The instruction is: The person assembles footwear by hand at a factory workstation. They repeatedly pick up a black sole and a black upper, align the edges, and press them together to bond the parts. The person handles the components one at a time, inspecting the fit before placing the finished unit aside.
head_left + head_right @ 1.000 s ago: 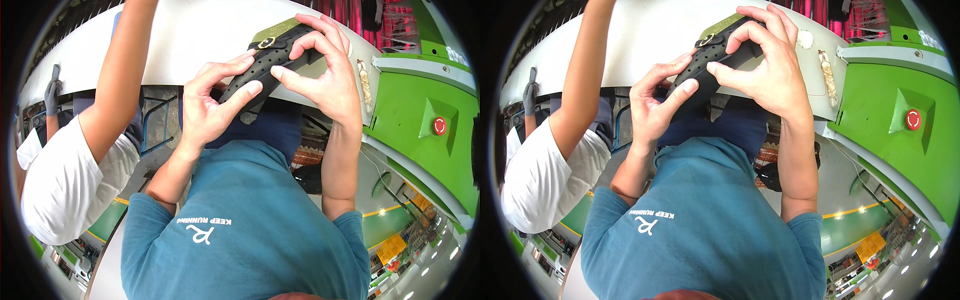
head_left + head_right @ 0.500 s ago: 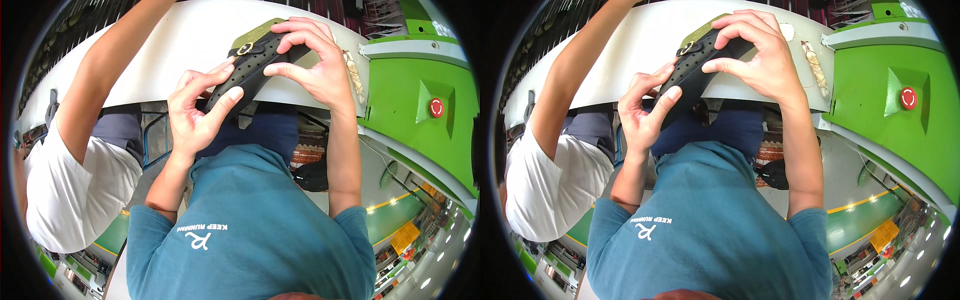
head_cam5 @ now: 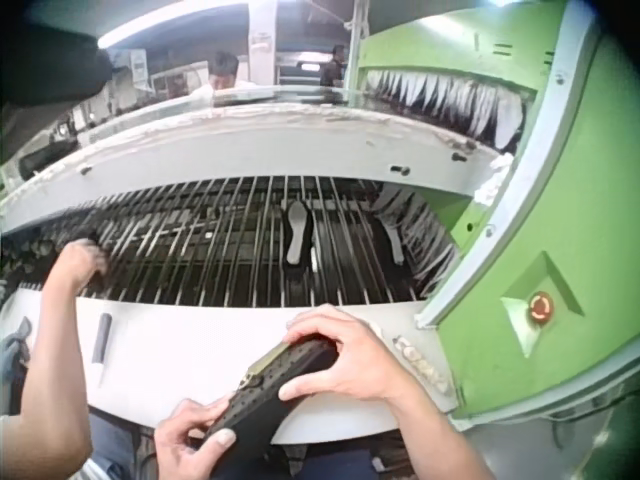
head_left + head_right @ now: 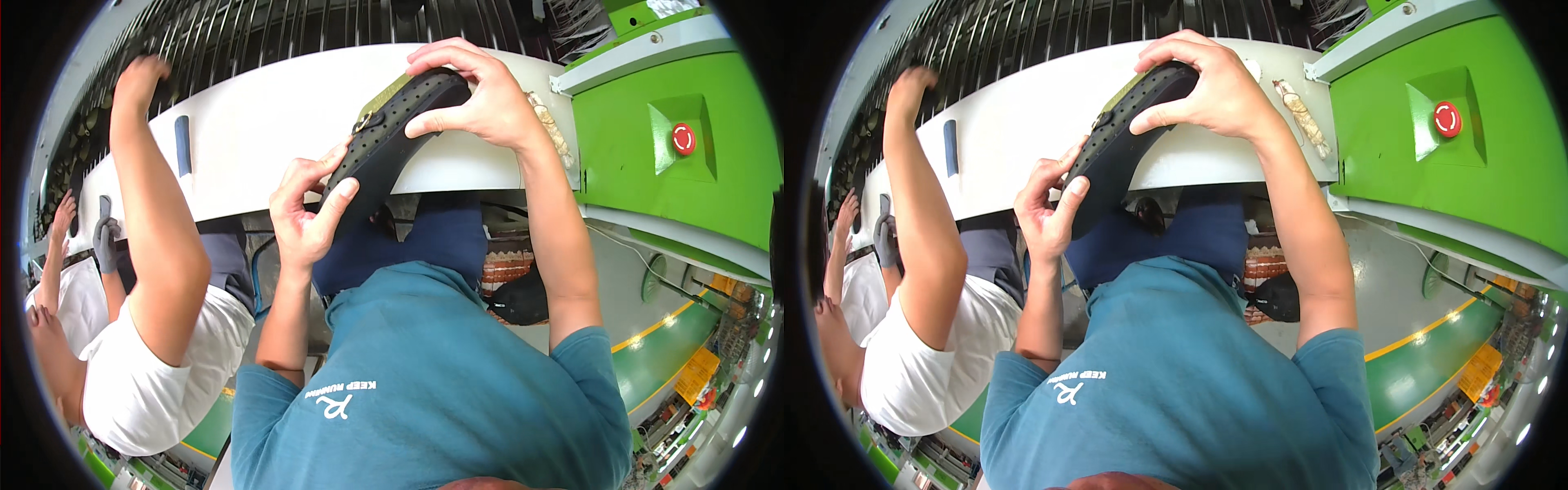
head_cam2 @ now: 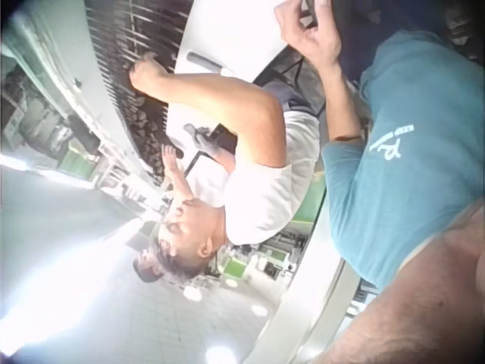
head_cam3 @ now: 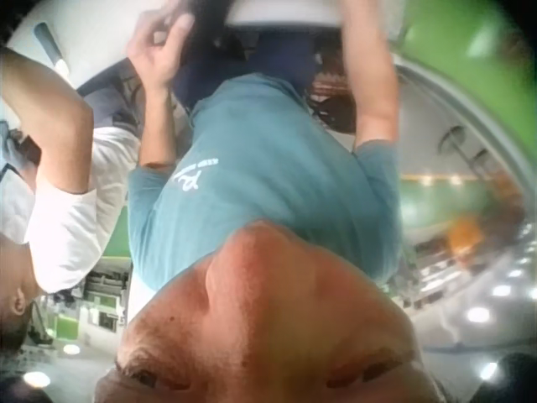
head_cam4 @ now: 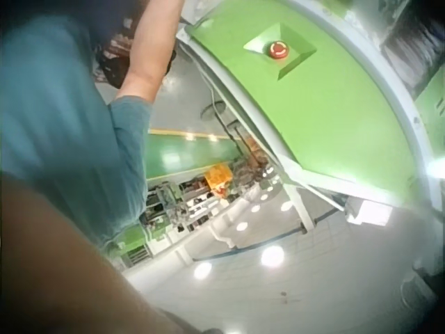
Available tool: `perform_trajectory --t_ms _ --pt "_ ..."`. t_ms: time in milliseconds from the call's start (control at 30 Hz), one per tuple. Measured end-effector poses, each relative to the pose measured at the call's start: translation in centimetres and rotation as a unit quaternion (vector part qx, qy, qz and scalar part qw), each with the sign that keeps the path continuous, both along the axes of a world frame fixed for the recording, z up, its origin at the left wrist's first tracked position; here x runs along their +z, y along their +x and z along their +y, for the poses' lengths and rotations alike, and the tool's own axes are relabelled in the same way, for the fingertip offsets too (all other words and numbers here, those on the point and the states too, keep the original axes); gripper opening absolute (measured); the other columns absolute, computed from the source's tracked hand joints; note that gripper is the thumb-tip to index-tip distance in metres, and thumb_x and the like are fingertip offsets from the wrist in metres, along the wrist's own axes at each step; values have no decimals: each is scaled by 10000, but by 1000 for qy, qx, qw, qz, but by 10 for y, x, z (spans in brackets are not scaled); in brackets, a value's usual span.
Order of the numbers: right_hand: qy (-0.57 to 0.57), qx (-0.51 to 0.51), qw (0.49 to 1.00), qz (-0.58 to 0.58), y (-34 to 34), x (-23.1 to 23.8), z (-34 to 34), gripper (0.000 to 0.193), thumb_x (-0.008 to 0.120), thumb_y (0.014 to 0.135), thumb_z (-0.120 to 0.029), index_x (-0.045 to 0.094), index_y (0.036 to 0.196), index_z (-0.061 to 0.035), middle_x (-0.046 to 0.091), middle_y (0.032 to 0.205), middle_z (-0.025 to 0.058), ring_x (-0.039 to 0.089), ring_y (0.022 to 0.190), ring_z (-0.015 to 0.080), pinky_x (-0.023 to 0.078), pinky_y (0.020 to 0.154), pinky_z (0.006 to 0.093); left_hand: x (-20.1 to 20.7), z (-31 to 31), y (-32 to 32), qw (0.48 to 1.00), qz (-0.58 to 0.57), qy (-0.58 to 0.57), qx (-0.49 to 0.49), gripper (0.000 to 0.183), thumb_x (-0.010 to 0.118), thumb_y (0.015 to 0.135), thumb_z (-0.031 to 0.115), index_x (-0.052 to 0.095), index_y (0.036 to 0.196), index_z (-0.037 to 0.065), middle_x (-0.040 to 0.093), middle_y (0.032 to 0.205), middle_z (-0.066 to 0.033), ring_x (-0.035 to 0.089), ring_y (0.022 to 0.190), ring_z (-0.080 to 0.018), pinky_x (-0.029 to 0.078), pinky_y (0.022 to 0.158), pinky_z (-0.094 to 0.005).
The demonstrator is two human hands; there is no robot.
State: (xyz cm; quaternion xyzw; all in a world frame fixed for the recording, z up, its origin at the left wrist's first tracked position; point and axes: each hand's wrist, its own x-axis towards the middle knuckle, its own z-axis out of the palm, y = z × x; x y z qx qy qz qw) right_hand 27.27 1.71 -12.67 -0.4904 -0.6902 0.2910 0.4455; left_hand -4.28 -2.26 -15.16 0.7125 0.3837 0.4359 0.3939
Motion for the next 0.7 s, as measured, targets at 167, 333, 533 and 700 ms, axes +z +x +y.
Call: perform_trajectory --t_ms 167,333,533,700 --pt "-141 66 984 88 -2 -7 8 648 1077 669 -293 768 1203 -93 677 1468 154 659 1324 259 510 1143 389 -9 -2 -2 1000 -11 -15 19 364 860 910 56 817 1271 35 826 1214 -134 680 880 -129 517 703 -263" --pt "-124 36 986 109 -10 -11 8 588 1072 695 -252 739 1140 -61 714 1378 132 680 1258 241 542 1100 391 -15 -5 3 998 -30 -31 45 383 878 906 99 790 1272 29 811 1279 -113 680 914 -114 496 747 -250" --pt "7 40 999 31 -34 24 -1 570 1075 677 -242 744 1110 -78 701 1251 76 673 1188 214 553 1024 368 9 -12 -3 996 65 -58 35 737 1050 737 324 695 1300 8 719 969 -77 694 910 -156 569 827 -316" --pt "-23 128 987 96 -48 143 -27 868 1057 708 -156 653 1476 -126 581 1499 57 648 1335 240 630 1048 404 -3 -29 -11 973 -205 -108 15 793 1026 749 354 658 1337 -32 735 1115 -75 704 1037 -171 564 941 -338"
